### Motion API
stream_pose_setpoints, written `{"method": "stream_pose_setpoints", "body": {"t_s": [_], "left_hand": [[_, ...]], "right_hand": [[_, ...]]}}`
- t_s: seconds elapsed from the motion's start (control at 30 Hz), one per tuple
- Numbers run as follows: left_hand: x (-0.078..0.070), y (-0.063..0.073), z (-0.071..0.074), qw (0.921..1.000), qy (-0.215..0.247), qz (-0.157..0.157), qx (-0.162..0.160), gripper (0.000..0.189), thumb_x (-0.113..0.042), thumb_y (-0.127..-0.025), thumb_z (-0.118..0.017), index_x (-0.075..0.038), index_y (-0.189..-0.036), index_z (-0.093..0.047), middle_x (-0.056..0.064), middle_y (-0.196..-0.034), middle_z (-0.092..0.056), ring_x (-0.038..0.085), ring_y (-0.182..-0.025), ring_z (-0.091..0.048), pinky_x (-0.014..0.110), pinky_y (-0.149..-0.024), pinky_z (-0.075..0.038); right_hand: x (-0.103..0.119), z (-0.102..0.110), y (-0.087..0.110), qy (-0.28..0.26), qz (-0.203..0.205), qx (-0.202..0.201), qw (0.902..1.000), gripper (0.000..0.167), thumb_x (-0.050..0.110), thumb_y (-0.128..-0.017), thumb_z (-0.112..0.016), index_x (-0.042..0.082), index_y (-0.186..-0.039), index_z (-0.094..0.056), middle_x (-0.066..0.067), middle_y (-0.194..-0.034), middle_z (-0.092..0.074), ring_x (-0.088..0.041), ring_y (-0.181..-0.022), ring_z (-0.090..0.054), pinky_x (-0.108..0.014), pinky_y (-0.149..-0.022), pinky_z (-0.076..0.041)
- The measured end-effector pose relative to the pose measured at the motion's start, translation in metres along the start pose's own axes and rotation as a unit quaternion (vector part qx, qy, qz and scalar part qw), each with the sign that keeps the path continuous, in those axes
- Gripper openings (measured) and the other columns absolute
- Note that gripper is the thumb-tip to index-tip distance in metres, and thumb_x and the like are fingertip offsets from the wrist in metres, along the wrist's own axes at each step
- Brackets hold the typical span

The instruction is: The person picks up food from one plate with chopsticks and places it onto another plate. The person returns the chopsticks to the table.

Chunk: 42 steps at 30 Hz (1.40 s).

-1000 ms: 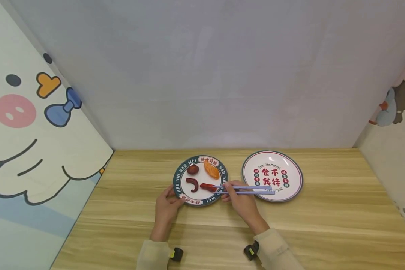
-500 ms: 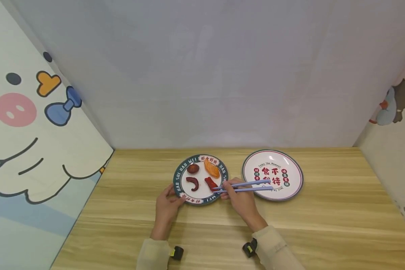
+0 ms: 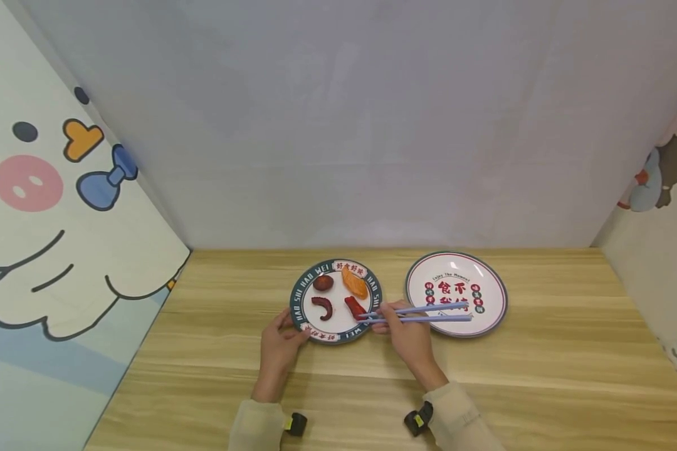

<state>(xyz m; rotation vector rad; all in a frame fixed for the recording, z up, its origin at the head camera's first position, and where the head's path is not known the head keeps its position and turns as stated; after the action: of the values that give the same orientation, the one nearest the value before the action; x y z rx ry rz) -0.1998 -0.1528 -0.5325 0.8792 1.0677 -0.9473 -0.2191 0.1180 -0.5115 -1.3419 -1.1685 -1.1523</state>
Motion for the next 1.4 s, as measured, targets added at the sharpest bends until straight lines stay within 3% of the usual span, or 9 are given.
{"method": "stream_pose_setpoints", "body": {"t_s": [0.73, 1.1, 1.4], "left_hand": [[-0.005, 0.004, 0.0, 1.0, 0.0, -0.004, 0.001, 0.07, 0.013, -0.084, -0.078, 0.015, -0.148, -0.048, 0.027, -0.12, -0.061, 0.024, -0.088, -0.067, 0.019, -0.067, -0.055], [-0.002, 0.003, 0.001, 1.0, -0.001, -0.001, -0.003, 0.07, 0.013, -0.084, -0.078, 0.013, -0.148, -0.051, 0.026, -0.12, -0.063, 0.02, -0.085, -0.064, 0.019, -0.066, -0.054], [-0.002, 0.002, 0.0, 1.0, -0.001, 0.001, -0.003, 0.069, 0.013, -0.085, -0.078, 0.013, -0.148, -0.05, 0.027, -0.122, -0.063, 0.021, -0.086, -0.065, 0.02, -0.067, -0.055]], "right_hand": [[-0.005, 0.009, 0.006, -0.001, -0.056, -0.025, 0.9981, 0.027, 0.0, -0.109, -0.053, -0.025, -0.115, -0.062, -0.036, -0.105, -0.07, -0.012, -0.072, -0.077, -0.032, -0.073, -0.065], [0.001, 0.016, 0.005, 0.003, -0.066, -0.033, 0.9973, 0.028, 0.003, -0.109, -0.053, -0.023, -0.115, -0.063, -0.026, -0.1, -0.074, -0.013, -0.073, -0.077, -0.032, -0.074, -0.065], [0.007, 0.022, 0.008, 0.002, -0.06, -0.04, 0.9974, 0.031, 0.006, -0.11, -0.052, -0.024, -0.118, -0.061, -0.03, -0.104, -0.073, -0.01, -0.074, -0.077, -0.032, -0.075, -0.065]]}}
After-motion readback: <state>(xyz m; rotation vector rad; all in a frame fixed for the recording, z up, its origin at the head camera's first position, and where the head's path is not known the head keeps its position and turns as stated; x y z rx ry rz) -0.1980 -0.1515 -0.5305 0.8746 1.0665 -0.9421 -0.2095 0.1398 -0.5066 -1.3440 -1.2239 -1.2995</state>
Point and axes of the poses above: each hand's wrist, its own y-axis away from the middle knuckle, its own z-axis out of the back of the hand, x = y × z, the point moved 7 cm from there along -y, towards the middle knuckle
